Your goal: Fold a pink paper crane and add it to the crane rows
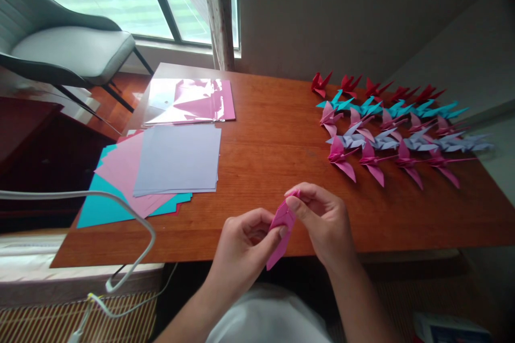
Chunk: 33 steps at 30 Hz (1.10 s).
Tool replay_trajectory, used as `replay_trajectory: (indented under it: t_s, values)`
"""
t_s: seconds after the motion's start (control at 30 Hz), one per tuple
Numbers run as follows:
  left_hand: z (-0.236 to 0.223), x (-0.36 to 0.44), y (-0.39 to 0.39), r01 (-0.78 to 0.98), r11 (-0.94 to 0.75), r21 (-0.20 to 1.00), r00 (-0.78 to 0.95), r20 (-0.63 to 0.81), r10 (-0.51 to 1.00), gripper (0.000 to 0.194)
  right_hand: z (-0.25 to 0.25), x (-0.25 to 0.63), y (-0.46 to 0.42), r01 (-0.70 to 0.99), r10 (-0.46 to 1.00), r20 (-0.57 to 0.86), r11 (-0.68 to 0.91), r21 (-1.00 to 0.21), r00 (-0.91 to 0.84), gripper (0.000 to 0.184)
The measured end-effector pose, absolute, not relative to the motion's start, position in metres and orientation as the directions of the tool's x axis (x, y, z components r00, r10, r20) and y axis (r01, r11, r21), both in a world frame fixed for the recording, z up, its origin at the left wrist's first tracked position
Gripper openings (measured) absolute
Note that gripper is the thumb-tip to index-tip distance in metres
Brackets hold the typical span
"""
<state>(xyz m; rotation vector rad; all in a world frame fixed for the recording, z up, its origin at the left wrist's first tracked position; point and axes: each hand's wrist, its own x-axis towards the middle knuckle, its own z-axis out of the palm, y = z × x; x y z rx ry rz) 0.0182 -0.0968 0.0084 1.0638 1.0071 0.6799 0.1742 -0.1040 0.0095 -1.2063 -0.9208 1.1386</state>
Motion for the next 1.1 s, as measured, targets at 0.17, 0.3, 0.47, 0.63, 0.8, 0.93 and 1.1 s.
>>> replay_trajectory:
  t_s: [0.17, 0.3, 0.47, 0.63, 0.8, 0.93, 1.1]
  values:
    - [0.0098, 0.0184, -0.0986, 0.035, 0.336, 0.941, 0.406, -0.321, 0.856, 0.020, 0.0081, 0.1726, -0.1040, -0.142, 0.963, -0.032, 0.006, -0.990, 0.266, 0.003]
    - [0.0105, 0.0187, -0.0985, 0.052, 0.325, 0.944, 0.399, -0.318, 0.860, 0.021, 0.0112, 0.1702, -0.1041, -0.073, 0.956, -0.023, -0.002, -0.997, 0.293, 0.005]
    - [0.0101, 0.0184, -0.0981, 0.038, 0.342, 0.939, 0.401, -0.328, 0.855, 0.021, 0.0091, 0.1707, -0.1032, -0.078, 0.944, -0.030, -0.005, -0.997, 0.328, 0.009]
    - [0.0102, 0.0179, -0.0978, 0.012, 0.374, 0.927, 0.403, -0.347, 0.847, 0.021, 0.0068, 0.1730, -0.1013, -0.131, 0.947, -0.069, -0.029, -0.991, 0.312, 0.009]
    - [0.0089, 0.0173, -0.1003, 0.013, 0.372, 0.928, 0.416, -0.343, 0.842, 0.021, 0.0080, 0.1730, -0.1004, -0.094, 0.944, -0.071, -0.043, -0.995, 0.321, 0.018]
    - [0.0113, 0.0190, -0.0985, 0.009, 0.387, 0.922, 0.420, -0.355, 0.835, 0.023, 0.0078, 0.1694, -0.0992, -0.050, 0.932, -0.036, -0.019, -0.999, 0.360, 0.022]
    - [0.0155, 0.0214, -0.0933, -0.029, 0.468, 0.883, 0.521, -0.387, 0.761, 0.023, 0.0087, 0.1672, -0.0945, -0.011, 0.914, 0.030, 0.038, -0.999, 0.404, 0.022]
